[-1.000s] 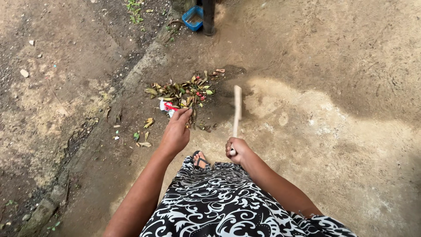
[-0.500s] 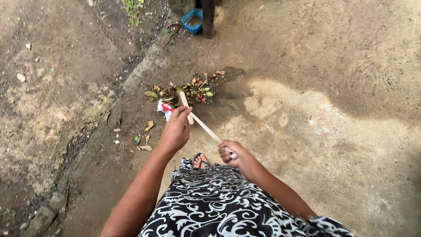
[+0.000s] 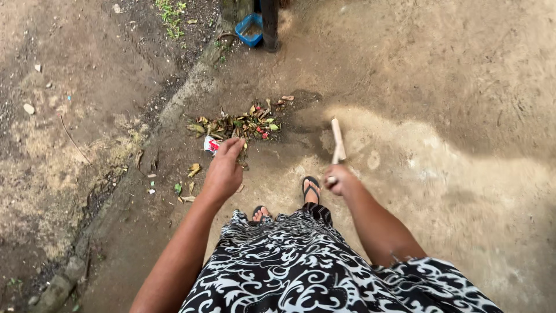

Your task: The person sweeps dry leaves and small debris into a pile on the ground using a wooden stick.

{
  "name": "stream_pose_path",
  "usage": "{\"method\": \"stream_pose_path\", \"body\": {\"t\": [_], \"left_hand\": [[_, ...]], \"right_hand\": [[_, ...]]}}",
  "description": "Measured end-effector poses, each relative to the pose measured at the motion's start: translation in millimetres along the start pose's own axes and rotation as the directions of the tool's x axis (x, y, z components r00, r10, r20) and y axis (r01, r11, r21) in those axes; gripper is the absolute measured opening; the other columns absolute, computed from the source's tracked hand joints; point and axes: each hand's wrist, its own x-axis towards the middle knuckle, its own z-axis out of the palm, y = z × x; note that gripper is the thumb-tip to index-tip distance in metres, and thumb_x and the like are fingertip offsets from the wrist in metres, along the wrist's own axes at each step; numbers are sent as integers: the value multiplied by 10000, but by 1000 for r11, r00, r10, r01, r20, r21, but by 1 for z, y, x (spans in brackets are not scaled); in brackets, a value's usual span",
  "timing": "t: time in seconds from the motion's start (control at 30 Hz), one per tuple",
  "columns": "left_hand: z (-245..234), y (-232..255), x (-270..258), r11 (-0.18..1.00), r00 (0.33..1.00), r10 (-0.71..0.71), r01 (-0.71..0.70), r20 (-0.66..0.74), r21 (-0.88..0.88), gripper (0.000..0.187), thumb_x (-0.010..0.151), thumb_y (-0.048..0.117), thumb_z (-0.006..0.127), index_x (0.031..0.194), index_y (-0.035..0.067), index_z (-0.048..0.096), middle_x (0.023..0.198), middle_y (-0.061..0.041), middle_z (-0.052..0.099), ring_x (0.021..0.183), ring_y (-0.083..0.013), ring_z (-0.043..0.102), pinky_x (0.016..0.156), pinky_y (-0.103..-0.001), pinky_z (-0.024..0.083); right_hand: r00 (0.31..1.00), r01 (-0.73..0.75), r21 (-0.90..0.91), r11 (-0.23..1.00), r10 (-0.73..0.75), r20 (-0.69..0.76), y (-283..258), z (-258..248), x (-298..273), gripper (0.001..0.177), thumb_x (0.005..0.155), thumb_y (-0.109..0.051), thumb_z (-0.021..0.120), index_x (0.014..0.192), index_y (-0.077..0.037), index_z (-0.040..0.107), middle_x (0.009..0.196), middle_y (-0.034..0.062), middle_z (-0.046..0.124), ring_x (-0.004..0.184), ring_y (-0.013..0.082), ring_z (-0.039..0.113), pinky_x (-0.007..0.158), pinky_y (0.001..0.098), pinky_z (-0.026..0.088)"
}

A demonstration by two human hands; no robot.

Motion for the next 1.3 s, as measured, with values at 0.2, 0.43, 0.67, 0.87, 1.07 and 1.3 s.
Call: {"method": "stream_pose_path", "body": {"t": [0.2, 0.43, 0.67, 0.87, 1.07, 1.3], "left_hand": [[18, 50, 31, 1000, 999, -17, 16, -43, -27, 656, 785, -90, 506, 1431, 24, 517, 1491, -179, 473, 1358, -353, 485, 1151, -414, 374], [38, 91, 64, 999, 995, -36, 35, -90, -13, 652, 780, -110, 478, 1420, 4, 533, 1484, -181, 487, 1349, -355, 506, 1156, -407, 396], [64, 98, 89, 997, 985, 59, -65, -160, -29, 654, 769, -115, 486, 1411, -6, 546, 1450, -231, 497, 1340, -404, 495, 1141, -427, 395], [79, 105, 108, 995, 980, 83, -92, -179, -40, 654, 769, -116, 480, 1410, 2, 537, 1446, -230, 502, 1348, -405, 485, 1134, -431, 399], [85, 105, 122, 997, 975, 65, -73, -214, -31, 641, 786, -105, 489, 1415, 10, 527, 1454, -225, 490, 1352, -403, 475, 1130, -432, 400], [83, 132, 124, 988, 977, -156, 154, -148, -20, 672, 772, -97, 498, 1428, 49, 513, 1515, -155, 453, 1374, -341, 471, 1142, -420, 374]], "right_hand": [[971, -81, -293, 953, 142, 193, -7, 55, 9, 388, 997, -52, 578, 1357, 2, 443, 756, 97, 577, 451, 121, 476, 351, 201, 404], [854, 54, -311, 949, 118, 508, -58, 38, 15, 439, 956, -48, 530, 1376, -142, 443, 577, -16, 483, 389, 75, 406, 292, 216, 312], [884, 98, -172, 980, -6, 468, -133, -33, 24, 382, 939, -58, 516, 1302, -174, 511, 570, -13, 460, 389, 77, 412, 293, 223, 312], [972, 169, -114, 979, -146, 185, -198, -64, 108, 93, 989, -72, 512, 1063, -106, 470, 623, 12, 502, 437, 100, 460, 329, 242, 334], [979, 139, -103, 985, -122, 163, -240, -65, 168, 19, 956, -100, 487, 957, -90, 503, 587, 51, 478, 421, 157, 460, 316, 277, 332], [961, 56, -277, 959, 24, 276, -188, 7, 118, 105, 1007, -61, 532, 1079, -56, 456, 658, 11, 517, 448, 99, 464, 337, 235, 362]]}}
